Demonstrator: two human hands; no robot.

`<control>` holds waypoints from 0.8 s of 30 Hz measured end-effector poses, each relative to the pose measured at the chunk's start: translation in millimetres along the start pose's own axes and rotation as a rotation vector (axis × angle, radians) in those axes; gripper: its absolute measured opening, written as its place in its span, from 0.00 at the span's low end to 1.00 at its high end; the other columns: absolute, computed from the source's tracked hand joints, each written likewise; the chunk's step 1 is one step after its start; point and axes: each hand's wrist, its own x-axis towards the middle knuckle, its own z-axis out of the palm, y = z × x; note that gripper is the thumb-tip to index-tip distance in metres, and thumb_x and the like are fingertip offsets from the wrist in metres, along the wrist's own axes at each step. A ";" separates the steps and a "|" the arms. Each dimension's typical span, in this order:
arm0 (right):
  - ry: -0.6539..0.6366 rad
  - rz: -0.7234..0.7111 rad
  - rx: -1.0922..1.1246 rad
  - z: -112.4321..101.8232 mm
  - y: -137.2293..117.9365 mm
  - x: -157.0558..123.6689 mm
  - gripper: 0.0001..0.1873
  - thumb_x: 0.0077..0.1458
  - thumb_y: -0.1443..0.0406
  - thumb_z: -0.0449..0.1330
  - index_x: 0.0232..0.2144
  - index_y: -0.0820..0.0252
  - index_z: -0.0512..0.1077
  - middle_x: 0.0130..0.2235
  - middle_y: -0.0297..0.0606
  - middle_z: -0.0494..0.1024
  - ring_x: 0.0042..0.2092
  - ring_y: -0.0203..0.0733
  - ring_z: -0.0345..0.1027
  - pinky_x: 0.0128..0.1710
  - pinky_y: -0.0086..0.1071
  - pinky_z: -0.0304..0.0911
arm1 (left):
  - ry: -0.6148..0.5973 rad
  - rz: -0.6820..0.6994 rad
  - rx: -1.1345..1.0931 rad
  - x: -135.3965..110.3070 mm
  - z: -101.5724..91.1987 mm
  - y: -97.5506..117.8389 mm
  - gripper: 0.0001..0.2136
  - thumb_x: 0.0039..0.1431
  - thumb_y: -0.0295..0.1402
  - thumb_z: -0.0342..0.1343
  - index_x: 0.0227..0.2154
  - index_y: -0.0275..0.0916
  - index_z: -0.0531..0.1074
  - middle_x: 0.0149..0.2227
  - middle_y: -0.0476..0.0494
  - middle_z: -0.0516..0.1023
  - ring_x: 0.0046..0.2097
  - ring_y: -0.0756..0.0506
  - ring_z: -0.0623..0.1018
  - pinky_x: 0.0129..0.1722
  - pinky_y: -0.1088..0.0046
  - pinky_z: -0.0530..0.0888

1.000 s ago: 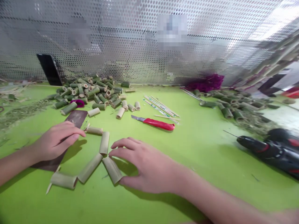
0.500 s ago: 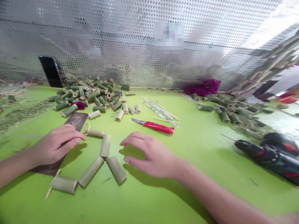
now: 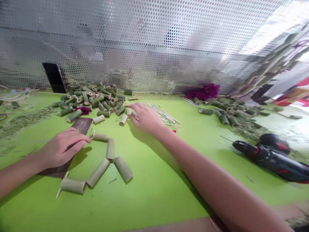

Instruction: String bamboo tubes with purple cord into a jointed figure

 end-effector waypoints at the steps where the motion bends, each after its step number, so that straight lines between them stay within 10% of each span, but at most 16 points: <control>1: 0.032 0.020 -0.013 2.8 8.4 0.7 0.23 0.67 0.60 0.48 0.58 0.63 0.70 0.57 0.51 0.75 0.53 0.56 0.72 0.53 0.49 0.67 | 0.019 -0.007 0.005 0.6 -0.2 0.7 0.18 0.73 0.37 0.43 0.41 0.40 0.80 0.35 0.45 0.85 0.37 0.44 0.80 0.39 0.63 0.74; 7: 0.072 0.043 -0.056 16.6 38.5 -8.5 0.22 0.67 0.60 0.47 0.55 0.62 0.71 0.54 0.51 0.76 0.56 0.57 0.69 0.57 0.51 0.64 | 0.129 -0.093 0.039 5.2 -3.9 7.7 0.19 0.72 0.37 0.42 0.39 0.40 0.80 0.35 0.47 0.86 0.37 0.44 0.82 0.39 0.65 0.76; 15: 0.001 -0.088 -0.040 17.8 13.1 -8.1 0.25 0.70 0.56 0.47 0.59 0.64 0.70 0.56 0.53 0.76 0.57 0.57 0.69 0.59 0.51 0.62 | 0.163 -0.128 0.037 5.5 -6.3 5.8 0.19 0.73 0.38 0.42 0.41 0.39 0.78 0.36 0.44 0.84 0.39 0.43 0.81 0.39 0.65 0.76; 24: -0.037 -0.225 0.015 18.9 -0.2 -11.0 0.27 0.72 0.57 0.45 0.64 0.65 0.66 0.61 0.54 0.73 0.60 0.58 0.68 0.59 0.54 0.62 | -0.116 -0.145 0.045 9.4 0.6 -0.4 0.18 0.74 0.41 0.43 0.50 0.37 0.75 0.52 0.36 0.79 0.53 0.37 0.77 0.53 0.54 0.74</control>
